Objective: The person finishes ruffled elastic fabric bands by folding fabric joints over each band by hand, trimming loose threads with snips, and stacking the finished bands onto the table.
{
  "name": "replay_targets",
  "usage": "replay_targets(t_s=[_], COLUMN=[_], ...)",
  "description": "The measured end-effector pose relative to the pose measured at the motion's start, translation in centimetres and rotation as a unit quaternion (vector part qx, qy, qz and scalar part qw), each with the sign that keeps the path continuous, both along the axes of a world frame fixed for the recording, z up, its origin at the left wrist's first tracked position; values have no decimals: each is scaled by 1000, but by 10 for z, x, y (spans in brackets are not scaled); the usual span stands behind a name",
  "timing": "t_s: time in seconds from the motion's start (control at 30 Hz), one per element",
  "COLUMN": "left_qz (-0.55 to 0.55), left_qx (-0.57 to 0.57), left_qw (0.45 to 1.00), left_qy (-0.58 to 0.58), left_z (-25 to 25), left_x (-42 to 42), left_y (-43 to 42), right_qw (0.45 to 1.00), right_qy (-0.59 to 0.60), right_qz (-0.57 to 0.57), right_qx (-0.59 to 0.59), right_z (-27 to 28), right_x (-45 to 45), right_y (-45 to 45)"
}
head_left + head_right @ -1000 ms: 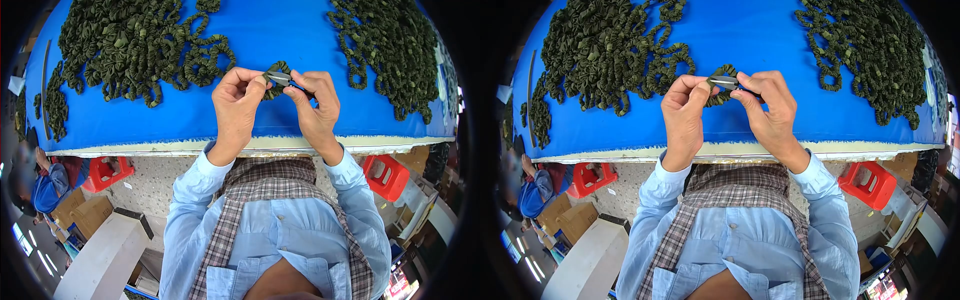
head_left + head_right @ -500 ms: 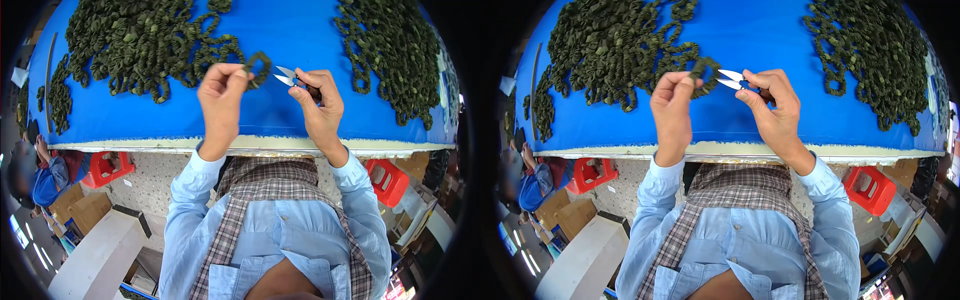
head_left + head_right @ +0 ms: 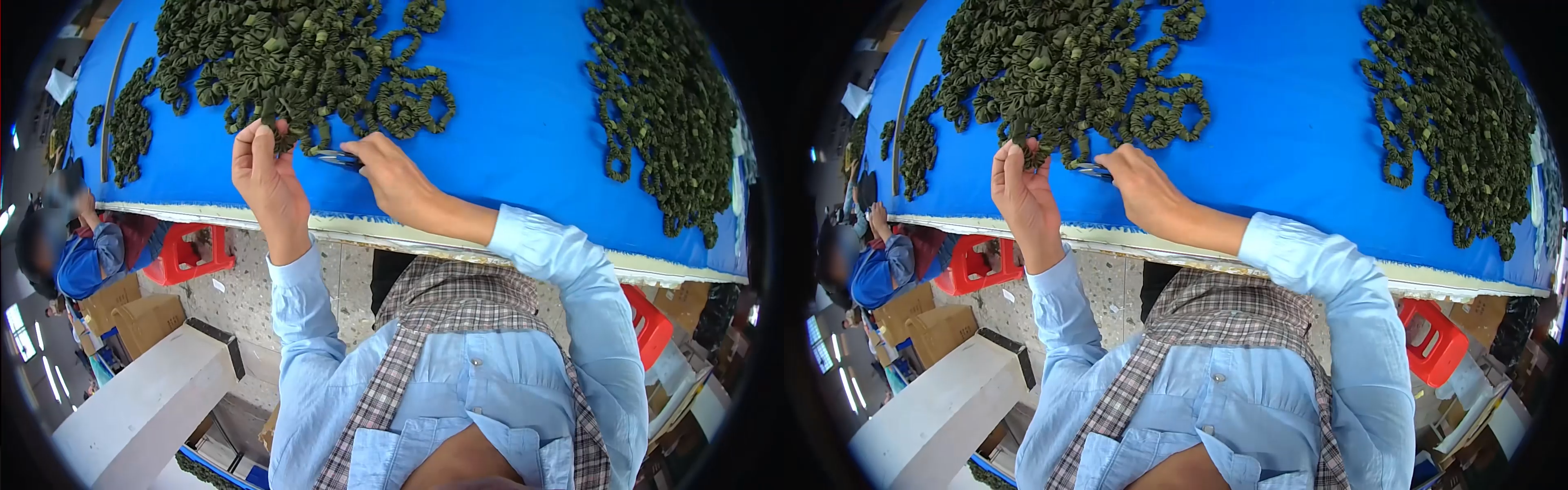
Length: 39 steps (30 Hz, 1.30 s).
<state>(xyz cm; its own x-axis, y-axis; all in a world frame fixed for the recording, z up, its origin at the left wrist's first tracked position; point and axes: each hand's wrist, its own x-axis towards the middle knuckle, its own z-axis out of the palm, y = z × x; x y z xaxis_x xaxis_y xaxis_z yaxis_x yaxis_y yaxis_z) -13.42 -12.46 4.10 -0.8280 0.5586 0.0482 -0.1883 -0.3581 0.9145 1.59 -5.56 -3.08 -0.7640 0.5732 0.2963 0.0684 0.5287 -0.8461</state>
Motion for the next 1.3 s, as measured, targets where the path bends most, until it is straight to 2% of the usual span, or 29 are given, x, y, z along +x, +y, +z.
replay_targets(t_s=[0.03, 0.17, 0.27, 0.37, 0.5, 0.6, 0.67, 0.7, 0.83, 0.9, 1.0, 1.03, 1.17, 1.3], left_qz=[3, -16, -20, -20, 65, 37, -33, -34, -28, -52, -103, -112, -269, -383], left_qx=[2, -27, -48, -72, -206, -234, -264, -262, -259, -230, -140, -140, -110, -68], left_qw=[1000, 999, 998, 996, 951, 935, 937, 937, 926, 937, 960, 960, 956, 921], left_qy=[1, 27, 37, 54, 224, 264, 225, 226, 274, 259, 218, 214, 41, -21], left_z=[1, 0, -12, -27, -38, -40, -37, -34, -14, -11, -4, 0, 13, 0], left_x=[0, 6, 16, 20, 10, -4, -6, -2, 18, 30, 48, 57, 94, 113], left_y=[1, 8, 9, 7, 1, 16, 30, 33, 48, 52, 63, 67, 92, 116], right_qw=[1000, 990, 995, 999, 995, 998, 996, 996, 996, 983, 970, 968, 962, 959], right_qy=[1, -6, 34, -34, -94, -48, -14, -13, -79, -69, -91, -95, 90, 100], right_qz=[3, -32, -28, -37, -32, -42, -61, -62, -32, -44, -72, -81, -149, -150], right_qx=[2, 135, 90, 5, -9, 30, 66, 67, -22, -165, -214, -216, -210, -217], right_z=[3, 17, 16, 28, 33, 26, 23, 25, 33, 31, 30, 36, 76, 75], right_x=[-2, 4, 31, 63, 64, 46, 40, 43, 76, 98, 129, 133, 132, 136], right_y=[0, 3, 19, 33, 53, 63, 66, 68, 79, 82, 98, 98, 101, 108])
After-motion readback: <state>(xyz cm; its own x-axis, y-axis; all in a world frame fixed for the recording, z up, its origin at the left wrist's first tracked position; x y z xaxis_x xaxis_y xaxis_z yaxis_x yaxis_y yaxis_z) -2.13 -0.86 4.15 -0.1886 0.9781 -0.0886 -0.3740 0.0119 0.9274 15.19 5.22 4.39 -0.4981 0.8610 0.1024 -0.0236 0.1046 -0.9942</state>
